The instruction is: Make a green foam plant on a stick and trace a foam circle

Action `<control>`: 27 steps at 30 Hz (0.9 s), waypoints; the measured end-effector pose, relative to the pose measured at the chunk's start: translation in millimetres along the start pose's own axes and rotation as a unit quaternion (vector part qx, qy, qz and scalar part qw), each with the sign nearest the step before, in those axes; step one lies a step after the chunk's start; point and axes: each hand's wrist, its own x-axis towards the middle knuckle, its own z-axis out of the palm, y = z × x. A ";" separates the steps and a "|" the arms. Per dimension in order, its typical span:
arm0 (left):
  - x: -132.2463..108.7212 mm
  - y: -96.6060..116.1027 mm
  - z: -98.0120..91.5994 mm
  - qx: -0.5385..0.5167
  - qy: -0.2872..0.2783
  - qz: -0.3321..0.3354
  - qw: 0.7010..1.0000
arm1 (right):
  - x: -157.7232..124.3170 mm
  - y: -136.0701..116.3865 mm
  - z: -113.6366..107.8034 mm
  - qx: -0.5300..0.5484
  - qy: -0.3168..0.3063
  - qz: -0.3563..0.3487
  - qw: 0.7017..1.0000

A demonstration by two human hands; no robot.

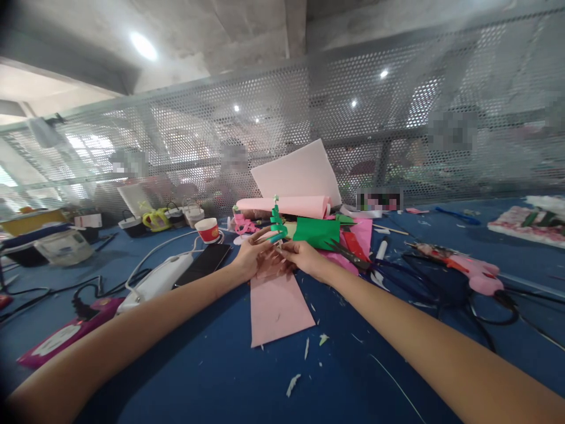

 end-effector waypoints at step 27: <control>5.1 0.9 -1.7 -0.036 0.041 -0.031 0.998 | -2.6 -5.1 1.1 -0.009 -0.010 -0.009 1.000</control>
